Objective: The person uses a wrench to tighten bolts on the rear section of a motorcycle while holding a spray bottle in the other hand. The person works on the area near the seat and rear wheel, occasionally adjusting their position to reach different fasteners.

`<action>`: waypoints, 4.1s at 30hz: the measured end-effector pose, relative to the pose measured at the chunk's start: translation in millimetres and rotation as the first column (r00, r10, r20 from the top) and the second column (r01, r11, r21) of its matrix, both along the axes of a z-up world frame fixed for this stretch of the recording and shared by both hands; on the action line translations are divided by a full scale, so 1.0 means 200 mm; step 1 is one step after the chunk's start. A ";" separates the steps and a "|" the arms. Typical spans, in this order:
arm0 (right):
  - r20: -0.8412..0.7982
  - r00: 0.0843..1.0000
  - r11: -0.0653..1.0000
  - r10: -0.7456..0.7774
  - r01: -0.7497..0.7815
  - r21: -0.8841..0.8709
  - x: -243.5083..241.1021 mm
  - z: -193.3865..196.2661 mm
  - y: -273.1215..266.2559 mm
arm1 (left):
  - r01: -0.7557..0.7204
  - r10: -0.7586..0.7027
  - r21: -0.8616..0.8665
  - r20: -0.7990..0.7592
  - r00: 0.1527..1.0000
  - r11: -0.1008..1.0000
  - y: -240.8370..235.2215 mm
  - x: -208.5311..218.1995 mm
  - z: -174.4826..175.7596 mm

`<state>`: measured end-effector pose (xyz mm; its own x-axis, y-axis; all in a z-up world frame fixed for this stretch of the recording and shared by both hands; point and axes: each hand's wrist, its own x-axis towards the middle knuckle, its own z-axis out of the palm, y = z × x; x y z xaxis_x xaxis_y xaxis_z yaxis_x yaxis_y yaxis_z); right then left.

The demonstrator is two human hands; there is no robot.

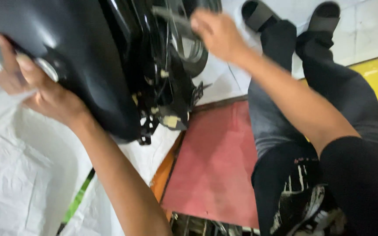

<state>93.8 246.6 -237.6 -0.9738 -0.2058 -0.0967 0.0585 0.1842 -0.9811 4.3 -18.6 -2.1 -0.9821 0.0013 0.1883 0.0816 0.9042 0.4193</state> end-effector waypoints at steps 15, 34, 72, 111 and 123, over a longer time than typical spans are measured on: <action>0.036 0.961 0.932 0.275 -0.257 -0.256 0.26 -0.13 -0.14 | -0.042 0.045 -0.067 0.039 0.998 0.997 -0.04 0.02 -0.01; 0.140 0.974 0.938 0.180 -0.127 -0.323 0.13 0.00 -0.12 | -0.025 0.028 -0.101 0.027 0.999 0.995 0.02 0.00 0.01; 0.415 0.894 0.857 0.167 0.076 -0.510 -0.19 0.08 -0.11 | 0.017 -0.016 -0.055 0.024 1.000 0.998 0.01 0.01 0.01; 0.389 0.904 0.901 0.174 0.014 -0.434 0.29 0.20 -0.22 | -0.002 0.003 -0.004 0.026 1.000 1.000 0.03 0.01 0.02; 0.317 0.944 0.907 0.087 0.057 -0.416 0.32 0.17 -0.20 | 0.021 -0.023 0.085 0.027 0.999 0.996 -0.03 0.01 -0.02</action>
<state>158.3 206.1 -203.1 -0.8999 -0.3110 -0.3056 0.3835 -0.2313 -0.8941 6.4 -25.1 -6.1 -0.9869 0.0081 0.1614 0.0883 0.8635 0.4966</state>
